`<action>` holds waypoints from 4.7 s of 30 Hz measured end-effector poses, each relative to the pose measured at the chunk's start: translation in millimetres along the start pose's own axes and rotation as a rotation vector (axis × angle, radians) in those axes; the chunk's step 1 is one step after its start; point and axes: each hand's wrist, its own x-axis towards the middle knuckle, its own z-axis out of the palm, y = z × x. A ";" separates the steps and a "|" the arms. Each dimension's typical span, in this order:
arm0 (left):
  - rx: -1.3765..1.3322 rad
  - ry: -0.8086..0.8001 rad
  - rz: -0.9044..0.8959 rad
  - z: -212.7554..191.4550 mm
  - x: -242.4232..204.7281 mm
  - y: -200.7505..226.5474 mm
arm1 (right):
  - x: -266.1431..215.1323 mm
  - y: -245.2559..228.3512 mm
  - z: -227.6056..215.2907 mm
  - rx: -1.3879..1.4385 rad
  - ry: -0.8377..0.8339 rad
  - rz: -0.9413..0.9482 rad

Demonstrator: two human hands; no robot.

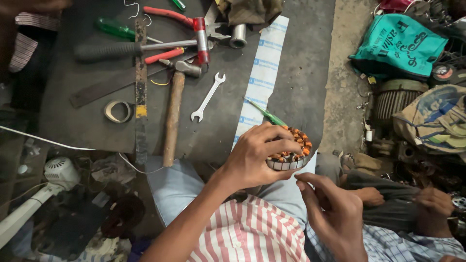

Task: The person winds copper wire by hand around a small cylindrical motor armature held in their left hand. They repeatedly wrap the wire around the slots of the armature, adjusting the wire with their right hand throughout the process.

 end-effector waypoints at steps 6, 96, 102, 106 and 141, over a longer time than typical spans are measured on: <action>0.004 -0.028 -0.008 -1.7 -0.1 -0.9 | -4.5 5.6 1.3 0.042 -0.002 0.004; 0.127 0.060 -0.085 -17.8 11.7 -0.8 | 115.4 -29.1 -2.1 -0.273 0.166 -0.450; 0.078 0.023 -0.107 -18.2 15.4 2.8 | 123.5 -31.0 -7.2 -0.324 0.230 -0.656; -0.032 -0.045 -0.183 -20.2 16.7 2.8 | 129.5 -33.3 -6.3 -0.356 0.238 -0.717; -0.008 0.072 -0.100 -18.4 10.0 -2.3 | 29.9 -37.6 1.9 0.128 -0.062 -0.117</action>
